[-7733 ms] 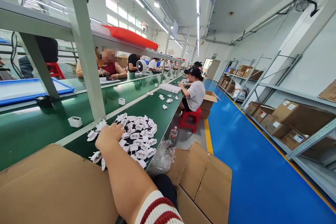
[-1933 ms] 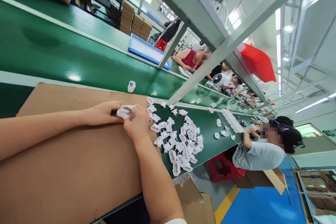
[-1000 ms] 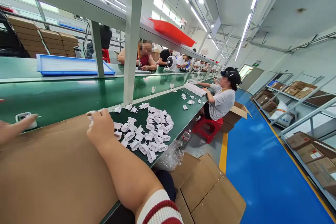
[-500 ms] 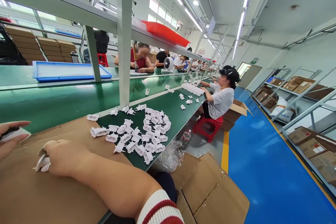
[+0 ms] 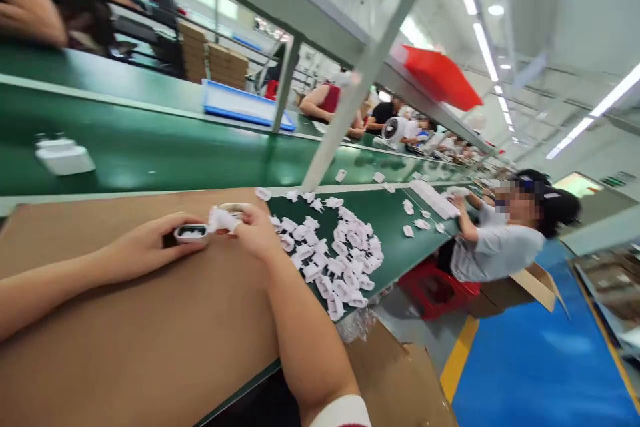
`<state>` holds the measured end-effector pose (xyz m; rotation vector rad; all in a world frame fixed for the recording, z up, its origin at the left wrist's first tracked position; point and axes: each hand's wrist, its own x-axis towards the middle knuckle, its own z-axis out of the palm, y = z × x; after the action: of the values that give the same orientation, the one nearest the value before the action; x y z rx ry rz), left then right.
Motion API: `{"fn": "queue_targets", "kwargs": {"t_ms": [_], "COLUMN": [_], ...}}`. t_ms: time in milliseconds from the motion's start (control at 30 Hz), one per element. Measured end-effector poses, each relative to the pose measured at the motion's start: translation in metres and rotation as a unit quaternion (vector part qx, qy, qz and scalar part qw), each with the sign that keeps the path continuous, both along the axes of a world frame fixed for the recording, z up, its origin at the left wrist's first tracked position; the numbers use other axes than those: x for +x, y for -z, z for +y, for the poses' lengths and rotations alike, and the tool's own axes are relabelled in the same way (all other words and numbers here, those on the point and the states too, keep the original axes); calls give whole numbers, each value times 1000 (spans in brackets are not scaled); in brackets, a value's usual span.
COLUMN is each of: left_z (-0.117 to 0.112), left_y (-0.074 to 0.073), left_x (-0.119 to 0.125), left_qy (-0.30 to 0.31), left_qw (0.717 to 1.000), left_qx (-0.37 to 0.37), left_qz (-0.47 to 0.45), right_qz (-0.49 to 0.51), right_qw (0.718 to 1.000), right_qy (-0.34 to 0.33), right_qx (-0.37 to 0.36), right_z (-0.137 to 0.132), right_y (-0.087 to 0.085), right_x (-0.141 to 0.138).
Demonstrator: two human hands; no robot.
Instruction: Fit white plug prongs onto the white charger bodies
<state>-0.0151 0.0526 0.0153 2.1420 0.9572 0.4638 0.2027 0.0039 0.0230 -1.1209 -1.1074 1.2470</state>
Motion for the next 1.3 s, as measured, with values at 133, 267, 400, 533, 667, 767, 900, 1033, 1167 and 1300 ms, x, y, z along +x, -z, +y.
{"fn": "queue_targets", "kwargs": {"t_ms": [133, 267, 400, 533, 667, 767, 900, 1033, 1167, 1300], "left_z": [-3, -2, -2, -4, -5, -3, -1, -1, -1, 0], "left_y": [-1, 2, 1, 2, 5, 7, 9, 9, 9, 11], "left_x": [-7, -8, -6, -7, -7, -7, -7, -8, -7, -7], "left_qy": [42, 64, 54, 53, 69, 70, 85, 79, 70, 68], "left_qw": [996, 979, 983, 984, 984, 985, 983, 985, 985, 984], "left_qx": [-56, -140, -130, -121, -106, -97, -103, -94, -94, -93], "left_qz": [-56, -136, -116, -118, -126, -125, -127, -125, -128, -139], "right_qz": [74, 46, -36, -241, -445, -494, -489, -498, -525, -576], "right_qw": [996, 998, 997, 956, 864, 836, 833, 831, 820, 790], "right_qy": [-32, -7, 54, 111, 84, 42, 41, 27, -2, 1], "right_qx": [-30, -36, 32, 126, 220, 237, 257, 246, 226, 209], "right_z": [-13, -19, -22, -30, -35, -33, -32, -33, -34, -34], "right_y": [-8, -8, -4, -4, -7, -8, -8, -9, -15, -22], "right_x": [-5, -14, -24, -30, -32, -34, -35, -35, -38, -43]}}
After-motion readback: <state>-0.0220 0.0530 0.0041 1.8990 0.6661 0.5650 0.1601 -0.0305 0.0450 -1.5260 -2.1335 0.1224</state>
